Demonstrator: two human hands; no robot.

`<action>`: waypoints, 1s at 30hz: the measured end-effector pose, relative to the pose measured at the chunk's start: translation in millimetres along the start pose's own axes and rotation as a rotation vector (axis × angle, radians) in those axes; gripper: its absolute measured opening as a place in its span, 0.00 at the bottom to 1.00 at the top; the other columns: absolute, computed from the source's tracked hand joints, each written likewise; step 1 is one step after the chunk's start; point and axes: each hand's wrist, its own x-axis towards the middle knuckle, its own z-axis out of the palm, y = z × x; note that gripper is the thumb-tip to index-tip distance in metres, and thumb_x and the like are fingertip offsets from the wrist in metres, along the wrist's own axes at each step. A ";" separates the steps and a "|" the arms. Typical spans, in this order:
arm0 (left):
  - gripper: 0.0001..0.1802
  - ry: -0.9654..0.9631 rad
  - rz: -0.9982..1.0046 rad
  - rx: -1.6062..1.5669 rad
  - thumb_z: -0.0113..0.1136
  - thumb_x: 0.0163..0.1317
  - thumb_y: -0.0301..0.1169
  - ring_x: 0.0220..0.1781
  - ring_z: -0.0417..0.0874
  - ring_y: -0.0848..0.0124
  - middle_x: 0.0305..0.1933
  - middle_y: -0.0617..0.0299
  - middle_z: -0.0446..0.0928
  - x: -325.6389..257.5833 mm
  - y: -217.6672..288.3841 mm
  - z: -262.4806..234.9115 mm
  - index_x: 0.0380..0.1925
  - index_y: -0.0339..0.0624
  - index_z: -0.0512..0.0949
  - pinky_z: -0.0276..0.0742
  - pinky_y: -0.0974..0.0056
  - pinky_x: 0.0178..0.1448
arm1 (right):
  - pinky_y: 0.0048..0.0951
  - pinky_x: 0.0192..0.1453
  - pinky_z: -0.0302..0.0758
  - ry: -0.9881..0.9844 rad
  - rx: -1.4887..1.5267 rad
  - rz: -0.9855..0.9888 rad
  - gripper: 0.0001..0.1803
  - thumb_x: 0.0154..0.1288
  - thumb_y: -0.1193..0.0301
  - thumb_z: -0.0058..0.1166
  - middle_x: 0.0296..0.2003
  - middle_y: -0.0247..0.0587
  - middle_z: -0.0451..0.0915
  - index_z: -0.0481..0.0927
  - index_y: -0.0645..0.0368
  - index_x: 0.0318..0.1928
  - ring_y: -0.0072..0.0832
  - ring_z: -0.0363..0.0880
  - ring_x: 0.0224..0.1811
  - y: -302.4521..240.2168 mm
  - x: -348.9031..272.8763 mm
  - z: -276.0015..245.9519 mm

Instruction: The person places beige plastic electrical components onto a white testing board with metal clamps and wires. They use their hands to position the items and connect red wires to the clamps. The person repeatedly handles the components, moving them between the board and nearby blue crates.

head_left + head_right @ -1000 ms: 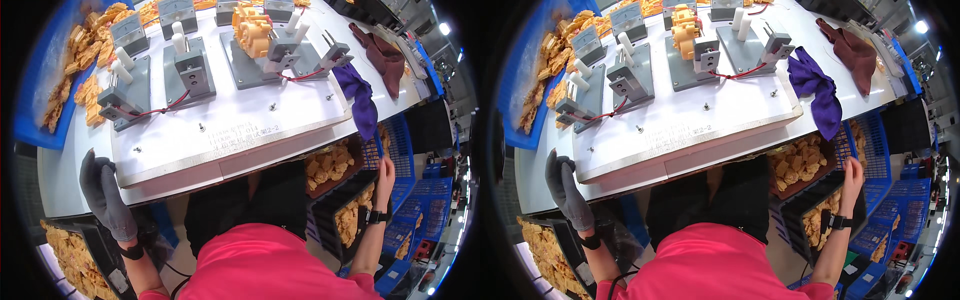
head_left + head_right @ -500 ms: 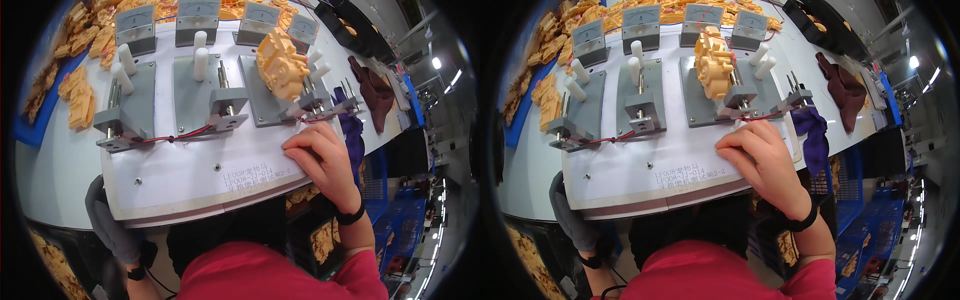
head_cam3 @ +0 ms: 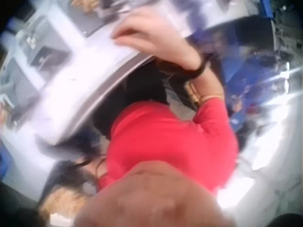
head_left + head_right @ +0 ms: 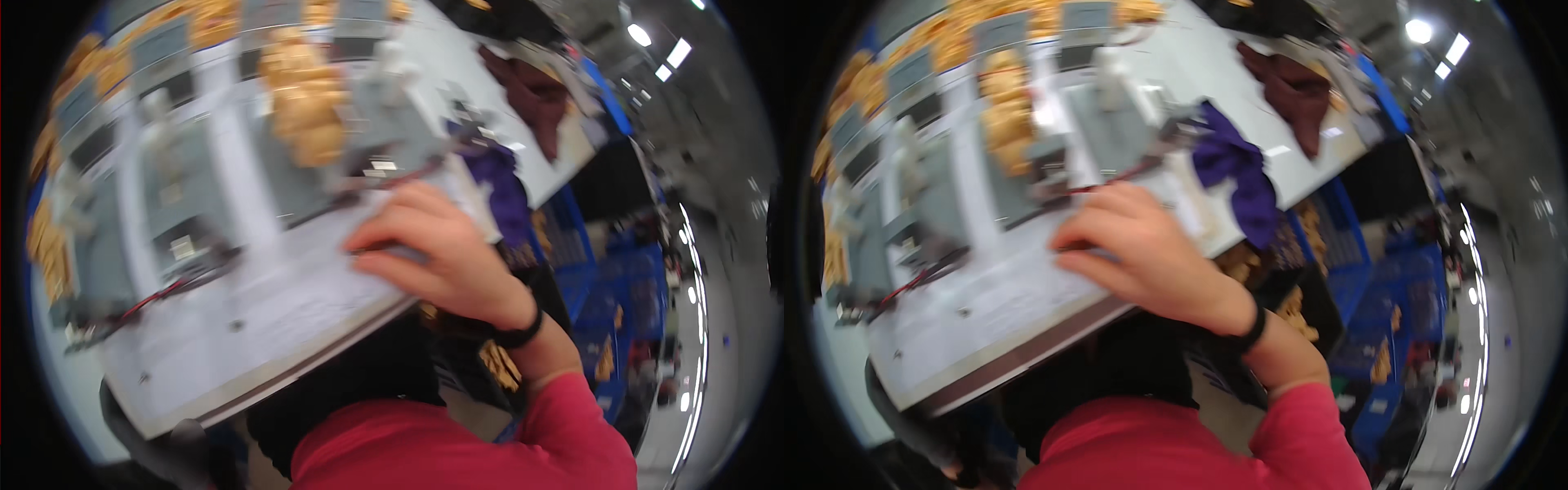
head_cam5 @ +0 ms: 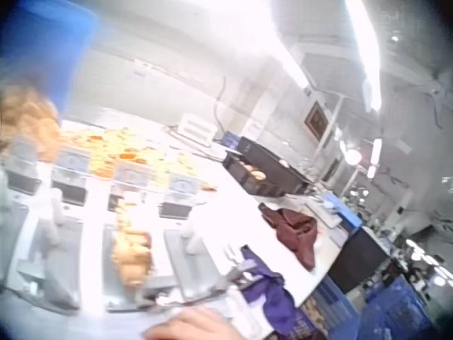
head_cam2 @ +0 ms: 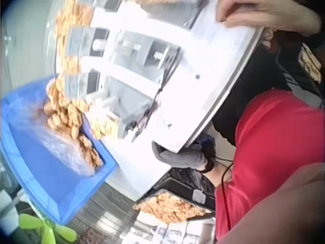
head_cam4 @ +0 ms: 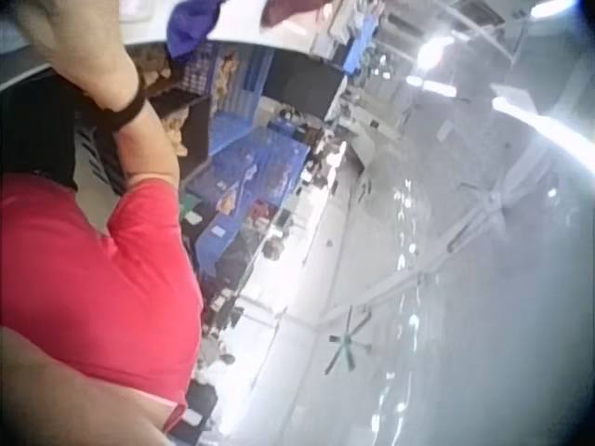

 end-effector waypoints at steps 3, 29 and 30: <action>0.32 -0.002 0.012 -0.060 0.44 0.71 0.47 0.63 0.73 0.58 0.62 0.49 0.71 -0.6 -17.5 17.6 0.64 0.31 0.66 0.67 0.54 0.68 | 0.36 0.49 0.68 0.092 -0.002 -0.114 0.07 0.58 0.69 0.64 0.33 0.37 0.75 0.81 0.53 0.36 0.38 0.74 0.41 9.3 -1.1 8.0; 0.29 0.360 -0.292 0.174 0.49 0.68 0.41 0.61 0.73 0.60 0.60 0.49 0.72 1.1 5.8 38.5 0.62 0.29 0.67 0.68 0.57 0.67 | 0.34 0.47 0.70 0.228 -0.070 -0.185 0.07 0.56 0.72 0.65 0.33 0.33 0.76 0.80 0.53 0.35 0.35 0.75 0.40 15.2 -13.1 13.4; 0.29 0.363 -0.290 0.170 0.49 0.68 0.40 0.60 0.74 0.60 0.59 0.49 0.72 2.2 6.7 37.7 0.61 0.29 0.68 0.69 0.58 0.66 | 0.35 0.48 0.70 0.227 -0.036 -0.167 0.08 0.56 0.72 0.65 0.33 0.33 0.77 0.79 0.53 0.35 0.36 0.76 0.40 13.5 -12.9 12.0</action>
